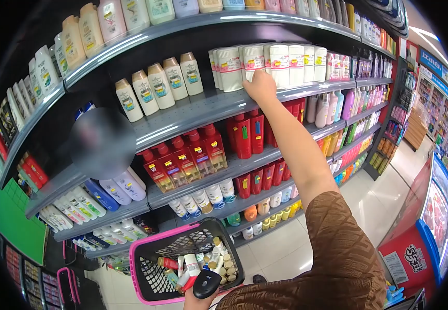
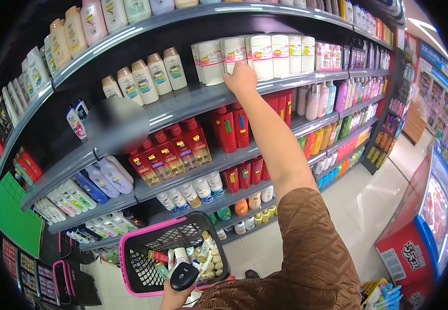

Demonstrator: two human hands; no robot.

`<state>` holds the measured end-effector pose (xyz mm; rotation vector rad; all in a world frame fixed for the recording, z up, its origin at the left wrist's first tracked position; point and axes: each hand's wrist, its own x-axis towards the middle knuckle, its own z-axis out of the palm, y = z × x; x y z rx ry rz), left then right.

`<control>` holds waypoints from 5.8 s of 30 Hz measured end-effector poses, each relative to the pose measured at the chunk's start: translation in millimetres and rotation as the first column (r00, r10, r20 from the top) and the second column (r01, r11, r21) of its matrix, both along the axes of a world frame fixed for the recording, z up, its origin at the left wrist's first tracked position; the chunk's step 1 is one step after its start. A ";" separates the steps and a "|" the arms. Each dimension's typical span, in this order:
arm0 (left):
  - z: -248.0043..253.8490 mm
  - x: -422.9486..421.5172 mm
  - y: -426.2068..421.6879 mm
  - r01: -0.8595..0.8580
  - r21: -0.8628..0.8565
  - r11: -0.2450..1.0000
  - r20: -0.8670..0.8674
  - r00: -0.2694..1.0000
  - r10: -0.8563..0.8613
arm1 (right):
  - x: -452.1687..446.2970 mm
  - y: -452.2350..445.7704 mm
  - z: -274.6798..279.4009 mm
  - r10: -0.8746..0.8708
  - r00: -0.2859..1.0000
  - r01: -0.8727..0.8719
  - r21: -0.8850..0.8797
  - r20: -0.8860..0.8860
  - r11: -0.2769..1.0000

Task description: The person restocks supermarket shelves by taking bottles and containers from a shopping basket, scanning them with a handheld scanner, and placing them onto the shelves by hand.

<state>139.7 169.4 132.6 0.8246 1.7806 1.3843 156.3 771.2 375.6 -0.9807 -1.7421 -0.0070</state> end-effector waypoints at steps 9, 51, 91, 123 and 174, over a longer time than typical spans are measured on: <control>-10.6 14.3 10.0 -0.073 0.019 0.997 -0.120 0.990 0.075 | 6.2 2.4 4.1 0.053 0.996 -0.051 -0.038 0.067 0.998; -38.2 41.4 102.9 0.192 -0.143 0.971 0.058 0.981 -0.185 | 122.3 -314.5 -366.1 0.727 0.417 -0.599 -0.766 -0.545 -0.231; -546.6 -277.7 46.4 -0.261 -0.578 0.773 -0.224 0.962 0.157 | 284.4 -635.6 -515.0 0.112 0.852 0.493 -0.712 0.512 -0.499; -125.7 -280.2 31.1 0.589 -0.275 0.760 -0.392 0.654 -0.648 | 187.4 -487.5 -558.7 0.178 0.961 0.259 -0.909 0.210 -0.327; -38.5 -163.7 6.8 0.046 0.590 0.806 0.773 0.256 -0.581 | 50.1 -485.2 -207.2 0.650 0.559 -0.673 -0.740 -0.515 -0.006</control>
